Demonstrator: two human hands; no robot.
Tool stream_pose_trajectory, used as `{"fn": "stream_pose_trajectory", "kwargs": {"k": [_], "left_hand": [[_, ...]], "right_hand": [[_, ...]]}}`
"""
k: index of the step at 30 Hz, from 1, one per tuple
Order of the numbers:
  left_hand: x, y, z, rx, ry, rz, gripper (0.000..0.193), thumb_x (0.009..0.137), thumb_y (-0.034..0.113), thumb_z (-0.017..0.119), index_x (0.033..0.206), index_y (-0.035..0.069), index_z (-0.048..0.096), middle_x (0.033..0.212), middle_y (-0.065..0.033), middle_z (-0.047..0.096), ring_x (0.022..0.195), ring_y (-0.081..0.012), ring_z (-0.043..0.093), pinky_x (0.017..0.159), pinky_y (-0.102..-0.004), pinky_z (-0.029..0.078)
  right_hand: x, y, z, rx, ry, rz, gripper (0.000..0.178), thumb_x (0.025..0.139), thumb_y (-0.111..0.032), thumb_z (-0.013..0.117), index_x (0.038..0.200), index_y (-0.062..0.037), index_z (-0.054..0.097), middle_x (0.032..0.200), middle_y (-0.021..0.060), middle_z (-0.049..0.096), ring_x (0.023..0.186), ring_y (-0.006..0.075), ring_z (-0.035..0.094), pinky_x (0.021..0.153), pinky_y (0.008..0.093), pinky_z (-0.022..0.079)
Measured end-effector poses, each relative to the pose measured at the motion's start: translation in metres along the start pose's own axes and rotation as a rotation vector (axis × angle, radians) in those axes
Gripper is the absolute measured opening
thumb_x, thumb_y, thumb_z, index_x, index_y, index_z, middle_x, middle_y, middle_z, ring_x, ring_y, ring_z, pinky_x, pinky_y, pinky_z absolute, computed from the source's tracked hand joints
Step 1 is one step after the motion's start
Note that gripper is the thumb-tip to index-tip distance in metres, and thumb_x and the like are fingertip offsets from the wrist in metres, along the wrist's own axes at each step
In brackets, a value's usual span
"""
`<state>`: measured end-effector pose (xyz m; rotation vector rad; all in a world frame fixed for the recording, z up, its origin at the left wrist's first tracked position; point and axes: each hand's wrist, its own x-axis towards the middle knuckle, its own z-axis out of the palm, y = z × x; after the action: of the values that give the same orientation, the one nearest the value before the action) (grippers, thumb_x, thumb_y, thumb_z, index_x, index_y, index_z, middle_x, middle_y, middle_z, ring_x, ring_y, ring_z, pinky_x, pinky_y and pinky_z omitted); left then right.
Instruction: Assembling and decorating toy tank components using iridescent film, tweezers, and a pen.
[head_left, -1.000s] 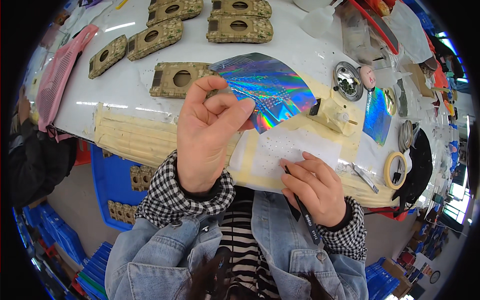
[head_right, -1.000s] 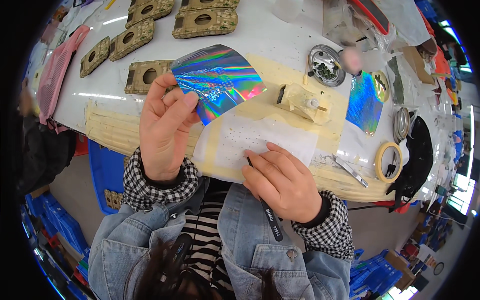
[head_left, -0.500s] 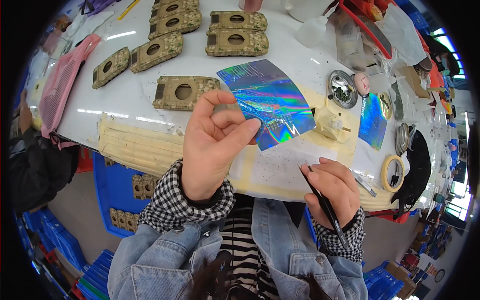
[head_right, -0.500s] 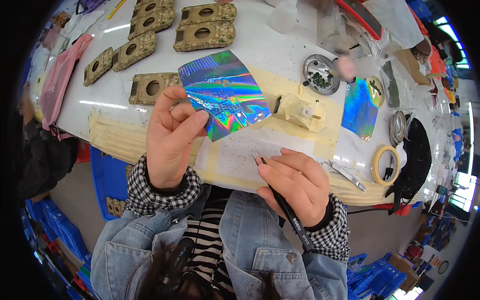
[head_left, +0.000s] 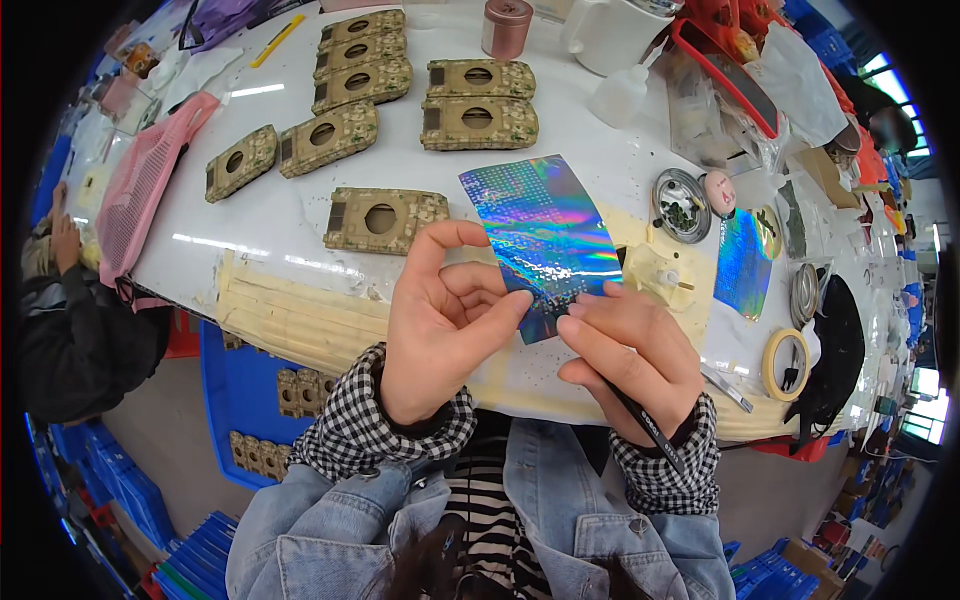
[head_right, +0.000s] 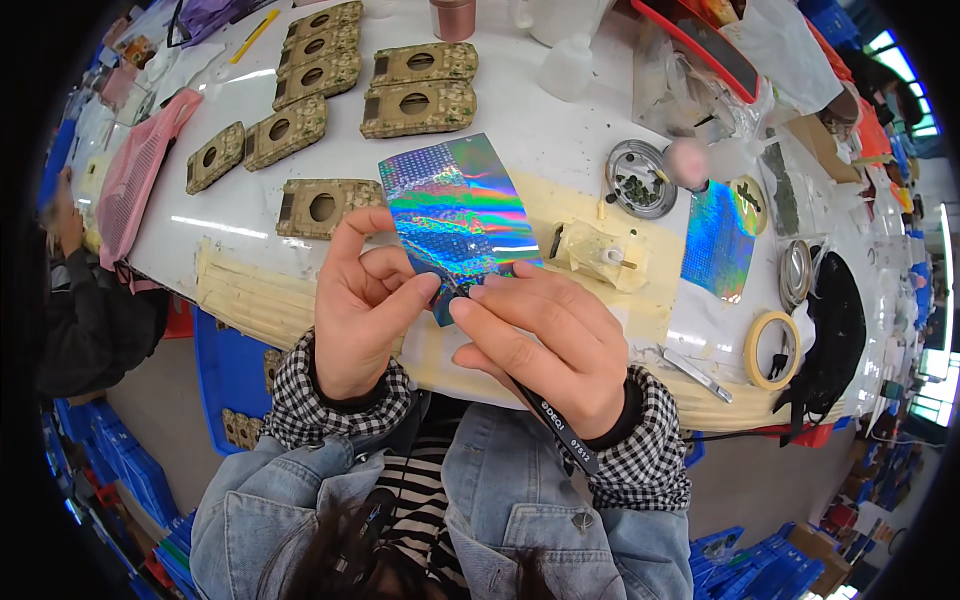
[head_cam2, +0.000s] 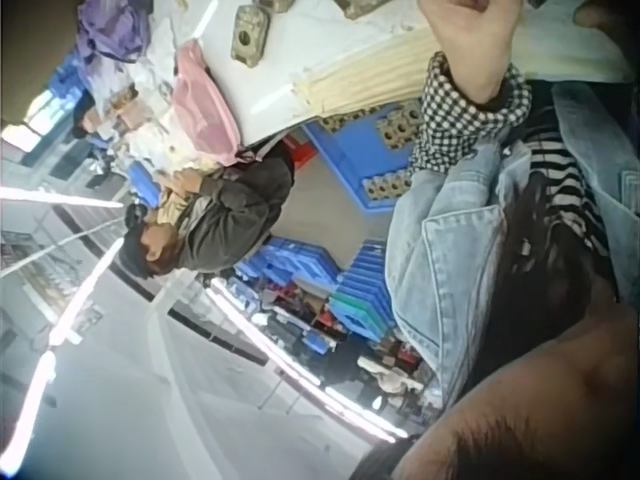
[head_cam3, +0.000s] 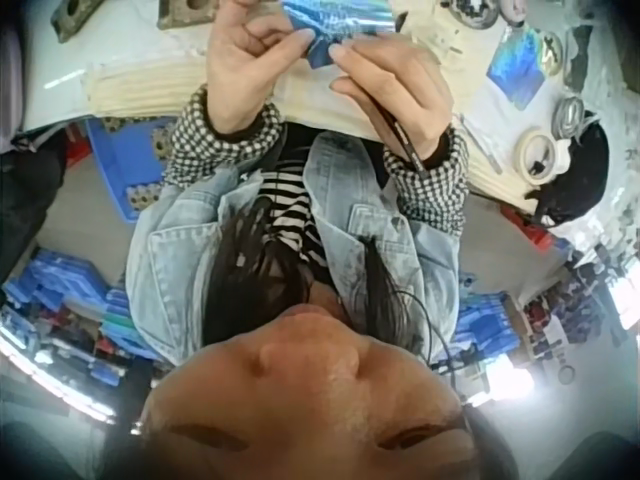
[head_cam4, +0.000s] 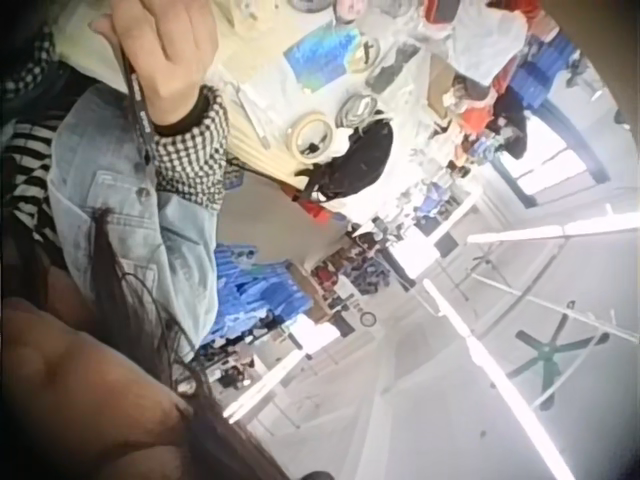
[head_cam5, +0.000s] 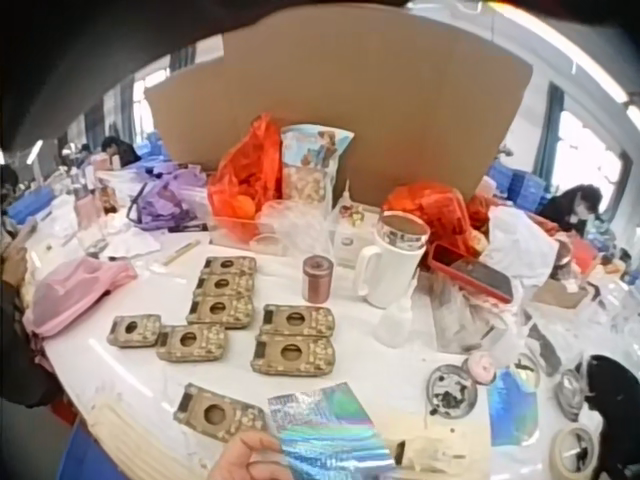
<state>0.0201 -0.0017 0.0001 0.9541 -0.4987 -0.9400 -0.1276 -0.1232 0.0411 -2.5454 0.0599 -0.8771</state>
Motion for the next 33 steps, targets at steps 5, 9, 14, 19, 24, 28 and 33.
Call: {"fn": "stream_pose_trajectory", "kwargs": {"k": [5, 9, 14, 19, 24, 28, 33], "left_hand": [[-0.0012, -0.0003, 0.0019, -0.018, 0.0, 0.015, 0.048, 0.083, -0.01, 0.061, 0.121, 0.003, 0.034, 0.092, -0.0101, 0.068, 0.083, -0.0104, 0.064, 0.07, -0.0208, 0.05], [-0.0011, 0.0001, 0.0014, -0.013, 0.004, 0.01, 0.048, 0.083, -0.01, 0.061, 0.121, 0.003, 0.033, 0.092, -0.0105, 0.068, 0.082, -0.0107, 0.064, 0.07, -0.0211, 0.05], [-0.0016, 0.0, 0.0029, -0.015, 0.02, 0.013, 0.049, 0.083, -0.01, 0.061, 0.121, 0.004, 0.033, 0.092, -0.0104, 0.068, 0.083, -0.0112, 0.065, 0.07, -0.0213, 0.051], [-0.0022, 0.0, 0.0059, -0.006, 0.036, 0.038, 0.05, 0.082, -0.01, 0.062, 0.121, 0.003, 0.033, 0.091, -0.0104, 0.068, 0.084, -0.0123, 0.065, 0.074, -0.0226, 0.053], [-0.0025, -0.0019, 0.0041, 0.087, 0.028, 0.088, 0.049, 0.081, -0.009, 0.064, 0.117, 0.002, 0.033, 0.089, -0.0109, 0.067, 0.083, -0.0138, 0.066, 0.075, -0.0246, 0.054], [-0.0022, 0.0003, 0.0048, 0.076, 0.035, 0.047, 0.048, 0.08, -0.009, 0.064, 0.115, 0.003, 0.034, 0.087, -0.0103, 0.067, 0.082, -0.0136, 0.066, 0.074, -0.0245, 0.054], [-0.0027, -0.0011, 0.0042, 0.109, 0.028, 0.07, 0.048, 0.08, -0.008, 0.065, 0.115, 0.003, 0.034, 0.085, -0.0093, 0.066, 0.08, -0.0129, 0.066, 0.072, -0.0237, 0.054]], "right_hand": [[0.0005, 0.0016, 0.0028, 0.017, 0.006, 0.005, 0.033, 0.071, -0.02, 0.076, 0.101, -0.0059, 0.069, 0.088, 0.0075, 0.066, 0.084, 0.023, 0.066, 0.08, 0.039, 0.055], [-0.0002, 0.002, 0.003, 0.014, 0.002, 0.005, 0.033, 0.071, -0.021, 0.076, 0.101, -0.0057, 0.069, 0.087, 0.0071, 0.066, 0.085, 0.0229, 0.066, 0.08, 0.0395, 0.055], [-0.0001, 0.0009, 0.0028, 0.011, 0.007, 0.015, 0.034, 0.071, -0.021, 0.076, 0.101, -0.0056, 0.069, 0.087, 0.0072, 0.066, 0.086, 0.0232, 0.067, 0.081, 0.0399, 0.055], [-0.0001, 0.0008, 0.0016, 0.001, -0.01, 0.015, 0.033, 0.072, -0.02, 0.076, 0.101, -0.0051, 0.069, 0.089, 0.0078, 0.066, 0.086, 0.0235, 0.067, 0.082, 0.0408, 0.055], [-0.0005, 0.0006, 0.0035, -0.003, -0.013, 0.014, 0.033, 0.072, -0.018, 0.076, 0.102, -0.0045, 0.068, 0.089, 0.0087, 0.066, 0.086, 0.0237, 0.067, 0.083, 0.0413, 0.055], [-0.0002, 0.0, 0.0042, -0.015, -0.012, 0.0, 0.033, 0.073, -0.018, 0.076, 0.102, -0.0039, 0.068, 0.089, 0.0097, 0.066, 0.086, 0.024, 0.067, 0.083, 0.041, 0.055], [-0.0011, -0.001, 0.0047, 0.035, -0.002, 0.045, 0.034, 0.072, -0.017, 0.076, 0.103, -0.0033, 0.068, 0.091, 0.0115, 0.067, 0.087, 0.0251, 0.067, 0.083, 0.0411, 0.055]]}}
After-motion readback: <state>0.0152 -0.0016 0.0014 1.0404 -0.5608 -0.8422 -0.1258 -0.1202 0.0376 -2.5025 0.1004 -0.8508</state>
